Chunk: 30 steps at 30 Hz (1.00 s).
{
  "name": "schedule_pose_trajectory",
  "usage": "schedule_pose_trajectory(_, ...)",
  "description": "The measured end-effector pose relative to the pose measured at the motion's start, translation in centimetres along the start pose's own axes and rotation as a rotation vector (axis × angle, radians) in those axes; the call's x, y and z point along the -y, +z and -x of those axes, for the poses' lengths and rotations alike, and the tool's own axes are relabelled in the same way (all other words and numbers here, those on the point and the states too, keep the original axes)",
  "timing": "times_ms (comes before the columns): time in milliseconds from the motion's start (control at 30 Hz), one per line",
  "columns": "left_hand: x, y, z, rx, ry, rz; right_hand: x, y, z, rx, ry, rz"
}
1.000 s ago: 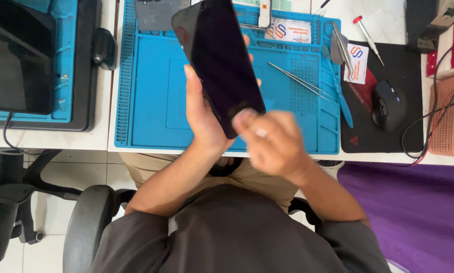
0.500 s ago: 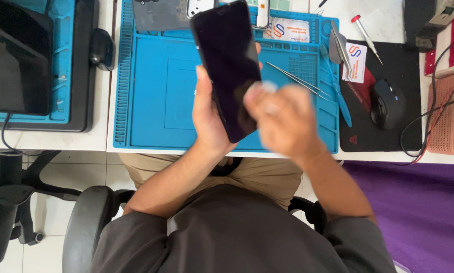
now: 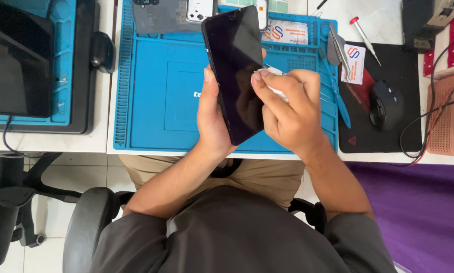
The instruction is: The person disassembles a smartphone, removes the motherboard, and cleans the exterior of the back cover with a cloth. They then reassemble the device by placing the motherboard back into the chassis and aligning the back cover.
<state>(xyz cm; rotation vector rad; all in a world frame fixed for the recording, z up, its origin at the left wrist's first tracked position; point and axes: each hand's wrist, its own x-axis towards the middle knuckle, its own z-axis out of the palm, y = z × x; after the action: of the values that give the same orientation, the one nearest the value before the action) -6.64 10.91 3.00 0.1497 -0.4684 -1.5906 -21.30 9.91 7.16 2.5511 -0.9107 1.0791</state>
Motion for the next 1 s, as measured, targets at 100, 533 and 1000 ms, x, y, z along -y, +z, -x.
schedule_pose_trajectory(100, -0.1, 0.1, -0.2, 0.019, 0.009, -0.021, 1.1, 0.2, 0.5, -0.011, -0.067, -0.064)
schedule_pose_trajectory(533, -0.3, -0.1, 0.0, 0.113, 0.001, -0.009, 2.4, -0.3, 0.3, -0.052, -0.040, -0.067)
schedule_pose_trajectory(1000, -0.7, 0.1, 0.2, 0.125, -0.063, -0.033, 3.4, -0.6, -0.1, -0.061, -0.173, -0.085)
